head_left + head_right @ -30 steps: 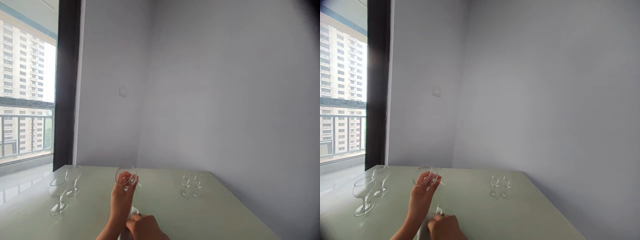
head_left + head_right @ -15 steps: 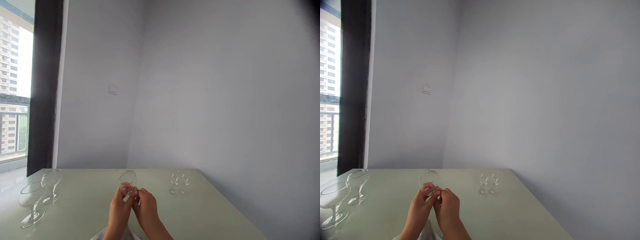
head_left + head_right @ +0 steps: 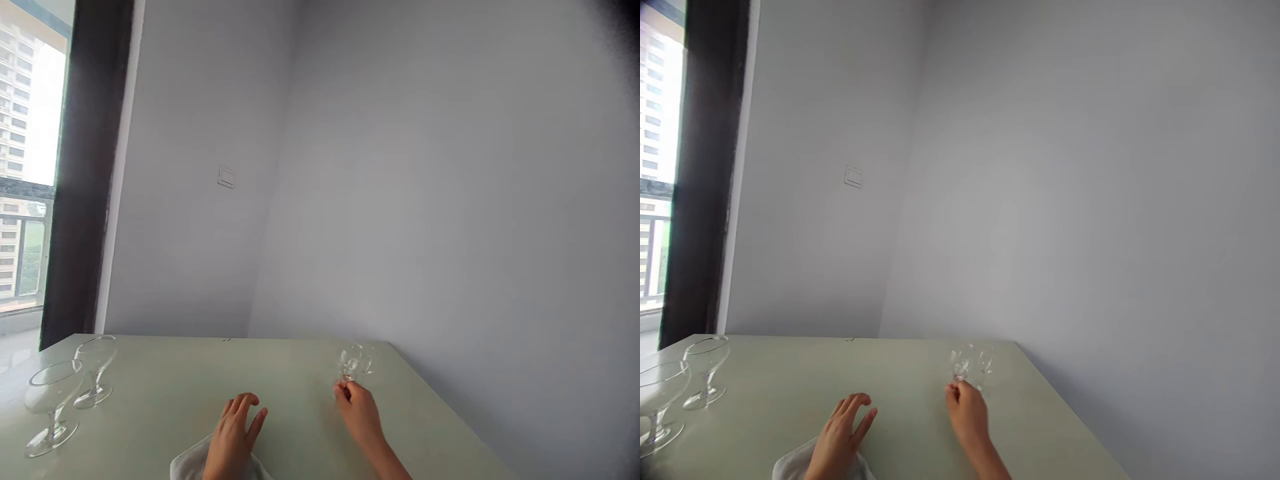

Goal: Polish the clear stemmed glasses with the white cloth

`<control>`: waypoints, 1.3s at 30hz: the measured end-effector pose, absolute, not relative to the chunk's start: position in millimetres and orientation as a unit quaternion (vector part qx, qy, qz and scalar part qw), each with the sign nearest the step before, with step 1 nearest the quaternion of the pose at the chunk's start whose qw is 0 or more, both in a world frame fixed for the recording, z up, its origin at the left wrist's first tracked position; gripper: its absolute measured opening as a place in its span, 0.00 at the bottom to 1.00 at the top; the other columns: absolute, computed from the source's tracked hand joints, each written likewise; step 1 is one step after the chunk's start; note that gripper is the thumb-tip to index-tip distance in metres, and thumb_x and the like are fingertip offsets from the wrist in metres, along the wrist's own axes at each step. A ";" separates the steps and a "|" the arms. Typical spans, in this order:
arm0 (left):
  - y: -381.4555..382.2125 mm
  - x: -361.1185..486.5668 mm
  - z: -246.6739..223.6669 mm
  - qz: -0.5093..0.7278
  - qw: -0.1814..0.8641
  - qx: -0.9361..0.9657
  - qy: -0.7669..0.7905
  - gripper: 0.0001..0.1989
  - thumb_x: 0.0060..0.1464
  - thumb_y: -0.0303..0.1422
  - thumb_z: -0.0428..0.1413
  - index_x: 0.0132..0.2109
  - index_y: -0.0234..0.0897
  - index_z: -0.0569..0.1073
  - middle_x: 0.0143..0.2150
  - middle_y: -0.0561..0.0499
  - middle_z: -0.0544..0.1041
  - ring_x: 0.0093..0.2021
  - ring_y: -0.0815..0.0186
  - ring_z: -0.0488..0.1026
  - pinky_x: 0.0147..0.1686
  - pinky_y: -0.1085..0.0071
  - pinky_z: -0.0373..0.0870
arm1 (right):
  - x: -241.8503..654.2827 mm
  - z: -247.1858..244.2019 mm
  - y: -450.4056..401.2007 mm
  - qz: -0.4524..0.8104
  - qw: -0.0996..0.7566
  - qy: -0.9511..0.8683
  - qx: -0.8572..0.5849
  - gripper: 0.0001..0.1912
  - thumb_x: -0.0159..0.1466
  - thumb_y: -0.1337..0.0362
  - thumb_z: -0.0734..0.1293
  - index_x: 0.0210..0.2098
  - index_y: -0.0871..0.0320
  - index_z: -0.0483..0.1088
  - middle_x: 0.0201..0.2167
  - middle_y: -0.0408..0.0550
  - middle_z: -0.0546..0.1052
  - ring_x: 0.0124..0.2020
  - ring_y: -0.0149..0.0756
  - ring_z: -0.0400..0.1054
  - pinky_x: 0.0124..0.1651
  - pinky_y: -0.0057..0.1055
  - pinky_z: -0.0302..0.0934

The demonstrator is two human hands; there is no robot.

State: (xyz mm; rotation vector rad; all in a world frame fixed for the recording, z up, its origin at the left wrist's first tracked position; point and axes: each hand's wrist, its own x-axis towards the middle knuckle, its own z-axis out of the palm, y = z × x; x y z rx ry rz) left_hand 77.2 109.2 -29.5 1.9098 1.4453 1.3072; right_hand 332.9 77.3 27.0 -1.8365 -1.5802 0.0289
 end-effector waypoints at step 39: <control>125.2 76.0 -37.3 0.521 0.295 0.576 0.556 0.08 0.48 0.37 0.48 0.28 0.41 0.69 0.27 0.52 0.74 0.30 0.63 0.71 0.33 0.70 0.64 | 342.9 -6.4 73.2 0.101 0.352 -0.616 -0.698 0.06 0.57 0.61 0.58 0.28 0.54 0.64 0.26 0.42 0.73 0.30 0.34 0.69 0.37 0.26 0.59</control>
